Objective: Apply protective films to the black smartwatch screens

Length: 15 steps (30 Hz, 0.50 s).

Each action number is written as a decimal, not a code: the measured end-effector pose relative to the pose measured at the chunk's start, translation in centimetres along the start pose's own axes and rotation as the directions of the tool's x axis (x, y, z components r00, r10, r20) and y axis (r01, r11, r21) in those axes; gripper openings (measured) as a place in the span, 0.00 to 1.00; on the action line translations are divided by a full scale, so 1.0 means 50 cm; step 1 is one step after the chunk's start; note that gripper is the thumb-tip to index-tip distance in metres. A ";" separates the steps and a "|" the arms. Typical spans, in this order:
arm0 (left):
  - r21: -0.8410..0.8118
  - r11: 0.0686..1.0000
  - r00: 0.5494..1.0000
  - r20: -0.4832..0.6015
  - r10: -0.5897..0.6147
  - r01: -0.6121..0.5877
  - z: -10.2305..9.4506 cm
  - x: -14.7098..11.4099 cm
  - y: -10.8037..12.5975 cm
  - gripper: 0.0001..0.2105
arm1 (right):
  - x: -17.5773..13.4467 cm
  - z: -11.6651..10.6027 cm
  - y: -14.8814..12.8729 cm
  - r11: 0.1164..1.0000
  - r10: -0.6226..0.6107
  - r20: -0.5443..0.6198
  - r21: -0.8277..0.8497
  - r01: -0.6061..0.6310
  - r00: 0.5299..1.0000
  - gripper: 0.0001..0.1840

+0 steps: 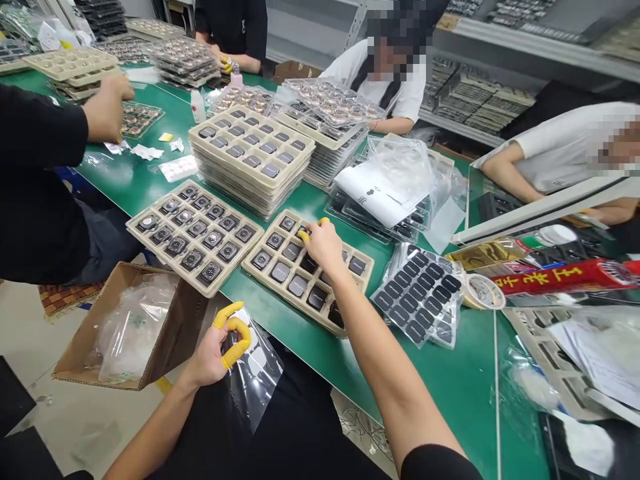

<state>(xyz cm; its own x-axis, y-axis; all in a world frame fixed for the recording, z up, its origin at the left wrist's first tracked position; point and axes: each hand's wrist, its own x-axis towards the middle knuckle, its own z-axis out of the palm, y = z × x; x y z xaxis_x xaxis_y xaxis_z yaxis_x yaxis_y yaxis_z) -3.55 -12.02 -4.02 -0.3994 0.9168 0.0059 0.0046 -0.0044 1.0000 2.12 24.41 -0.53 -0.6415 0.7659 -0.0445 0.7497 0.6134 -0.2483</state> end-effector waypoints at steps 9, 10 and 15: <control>-0.031 0.997 0.997 -0.039 0.064 -0.066 -0.014 0.003 0.005 0.28 | 0.060 0.008 0.018 1.000 0.021 0.056 -0.019 -0.020 0.998 0.21; -0.033 0.997 0.997 -0.041 0.064 -0.065 -0.013 0.003 0.002 0.29 | 0.059 0.008 0.016 1.000 0.022 0.048 -0.002 -0.022 0.999 0.20; 0.017 0.997 0.995 -0.063 0.076 -0.075 -0.012 0.015 -0.003 0.30 | 0.044 -0.007 0.000 0.986 0.049 -0.024 0.161 -0.044 0.999 0.18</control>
<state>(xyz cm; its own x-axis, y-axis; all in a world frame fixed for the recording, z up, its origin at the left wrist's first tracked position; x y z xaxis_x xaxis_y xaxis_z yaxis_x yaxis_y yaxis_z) -4.39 -11.56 -4.15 -0.4545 0.8870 0.0820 0.0503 -0.0663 0.9965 0.77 26.17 -0.29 -0.6003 0.7990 -0.0338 0.7411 0.5399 -0.3991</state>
